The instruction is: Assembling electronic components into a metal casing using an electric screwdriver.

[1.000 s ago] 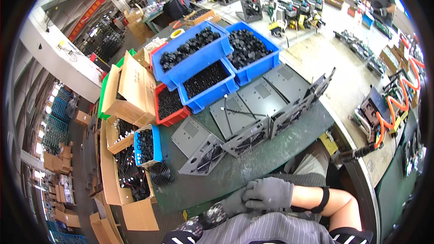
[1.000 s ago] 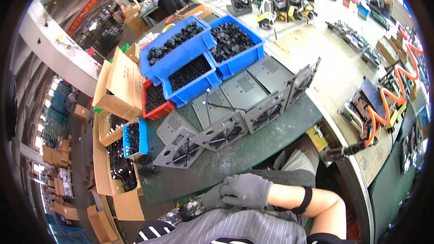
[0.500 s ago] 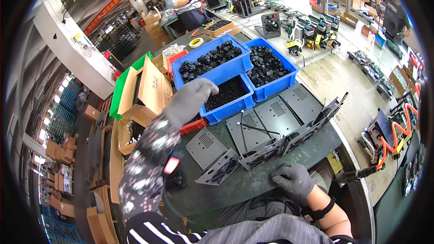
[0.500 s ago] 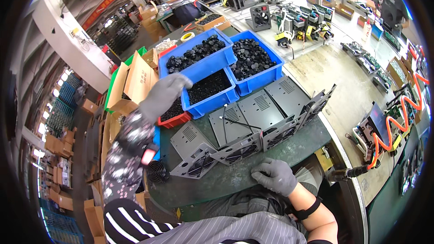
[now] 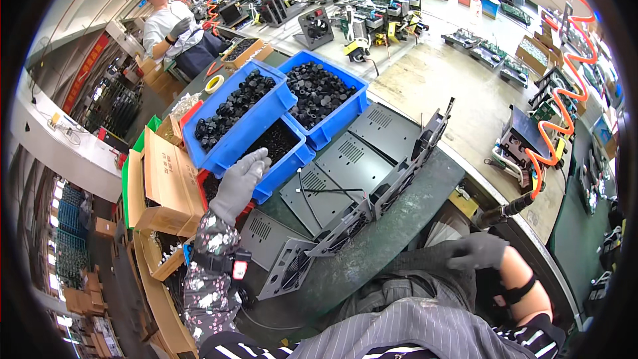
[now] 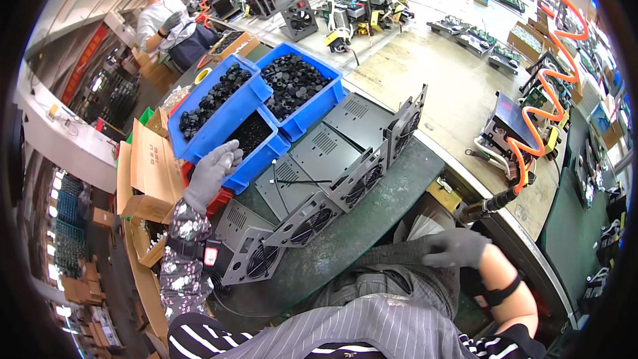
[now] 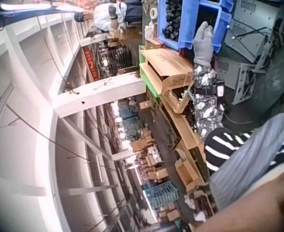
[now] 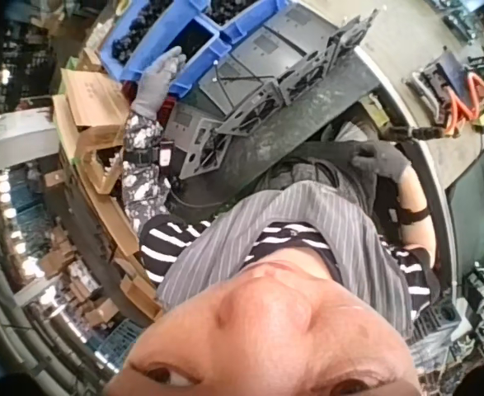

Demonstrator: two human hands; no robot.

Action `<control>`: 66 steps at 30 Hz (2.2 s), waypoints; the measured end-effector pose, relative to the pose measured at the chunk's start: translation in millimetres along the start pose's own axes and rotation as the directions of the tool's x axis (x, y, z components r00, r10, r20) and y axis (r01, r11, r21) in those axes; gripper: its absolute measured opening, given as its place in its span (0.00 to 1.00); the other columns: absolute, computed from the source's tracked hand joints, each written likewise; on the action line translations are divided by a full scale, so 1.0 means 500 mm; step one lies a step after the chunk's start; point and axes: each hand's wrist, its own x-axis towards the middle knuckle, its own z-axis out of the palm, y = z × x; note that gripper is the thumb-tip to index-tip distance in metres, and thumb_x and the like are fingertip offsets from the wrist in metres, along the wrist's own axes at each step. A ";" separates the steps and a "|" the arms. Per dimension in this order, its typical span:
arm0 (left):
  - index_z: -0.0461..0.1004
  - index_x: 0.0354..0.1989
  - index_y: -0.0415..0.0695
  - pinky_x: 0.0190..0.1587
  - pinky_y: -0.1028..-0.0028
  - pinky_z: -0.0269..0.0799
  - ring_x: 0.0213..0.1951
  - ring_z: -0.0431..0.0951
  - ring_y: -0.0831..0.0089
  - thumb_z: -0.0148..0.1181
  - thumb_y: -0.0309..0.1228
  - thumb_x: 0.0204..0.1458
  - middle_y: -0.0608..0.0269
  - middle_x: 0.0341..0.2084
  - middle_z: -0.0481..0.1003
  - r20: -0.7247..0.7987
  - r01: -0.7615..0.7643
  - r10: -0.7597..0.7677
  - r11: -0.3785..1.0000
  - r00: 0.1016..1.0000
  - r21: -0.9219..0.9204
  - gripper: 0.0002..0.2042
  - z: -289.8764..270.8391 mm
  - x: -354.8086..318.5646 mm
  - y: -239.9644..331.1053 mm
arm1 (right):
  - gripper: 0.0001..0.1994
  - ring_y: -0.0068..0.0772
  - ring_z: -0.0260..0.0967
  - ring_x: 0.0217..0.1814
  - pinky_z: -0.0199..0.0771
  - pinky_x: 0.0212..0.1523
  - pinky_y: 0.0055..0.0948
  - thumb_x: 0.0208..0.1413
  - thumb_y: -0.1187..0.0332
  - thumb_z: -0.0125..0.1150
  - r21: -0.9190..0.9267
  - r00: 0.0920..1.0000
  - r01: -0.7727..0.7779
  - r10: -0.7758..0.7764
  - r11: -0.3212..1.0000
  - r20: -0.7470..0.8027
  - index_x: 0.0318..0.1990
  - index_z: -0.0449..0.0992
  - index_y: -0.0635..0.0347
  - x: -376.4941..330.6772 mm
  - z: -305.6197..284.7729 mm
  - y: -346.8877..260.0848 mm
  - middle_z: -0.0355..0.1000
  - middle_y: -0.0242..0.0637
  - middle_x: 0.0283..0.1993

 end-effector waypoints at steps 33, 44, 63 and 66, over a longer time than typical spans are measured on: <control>0.53 0.69 0.27 0.67 0.63 0.62 0.66 0.67 0.49 0.77 0.52 0.41 0.34 0.64 0.64 -0.914 0.184 0.208 0.941 0.349 0.284 0.55 -0.408 0.224 0.006 | 0.15 0.18 0.72 0.34 0.69 0.35 0.18 0.47 0.73 0.64 0.704 0.801 0.318 0.217 0.635 -0.558 0.44 0.81 0.66 -0.085 -0.018 0.243 0.77 0.28 0.34; 0.76 0.52 0.36 0.55 0.63 0.75 0.53 0.81 0.57 0.76 0.43 0.44 0.46 0.50 0.80 -0.914 0.334 0.089 0.913 0.395 0.233 0.31 -0.501 0.256 0.007 | 0.16 0.19 0.72 0.32 0.69 0.31 0.21 0.45 0.72 0.64 0.653 0.742 0.258 0.286 0.712 -0.606 0.45 0.79 0.65 -0.077 -0.011 0.260 0.76 0.27 0.35; 0.75 0.48 0.34 0.49 0.69 0.76 0.45 0.82 0.67 0.72 0.33 0.49 0.52 0.40 0.82 -0.600 0.249 0.004 0.907 0.800 0.339 0.21 -0.198 -0.294 -0.074 | 0.25 0.23 0.74 0.37 0.72 0.36 0.19 0.51 0.67 0.69 0.747 0.902 0.137 0.230 0.650 -0.366 0.55 0.73 0.68 -0.106 -0.061 0.295 0.76 0.32 0.41; 0.75 0.52 0.38 0.53 0.64 0.75 0.49 0.82 0.56 0.71 0.42 0.49 0.49 0.45 0.81 -0.630 0.518 -0.154 0.730 0.761 0.447 0.26 -0.149 -0.320 -0.127 | 0.21 0.19 0.71 0.31 0.67 0.28 0.18 0.51 0.65 0.70 0.694 0.908 0.122 0.202 0.709 -0.366 0.51 0.76 0.65 -0.103 -0.063 0.311 0.75 0.28 0.36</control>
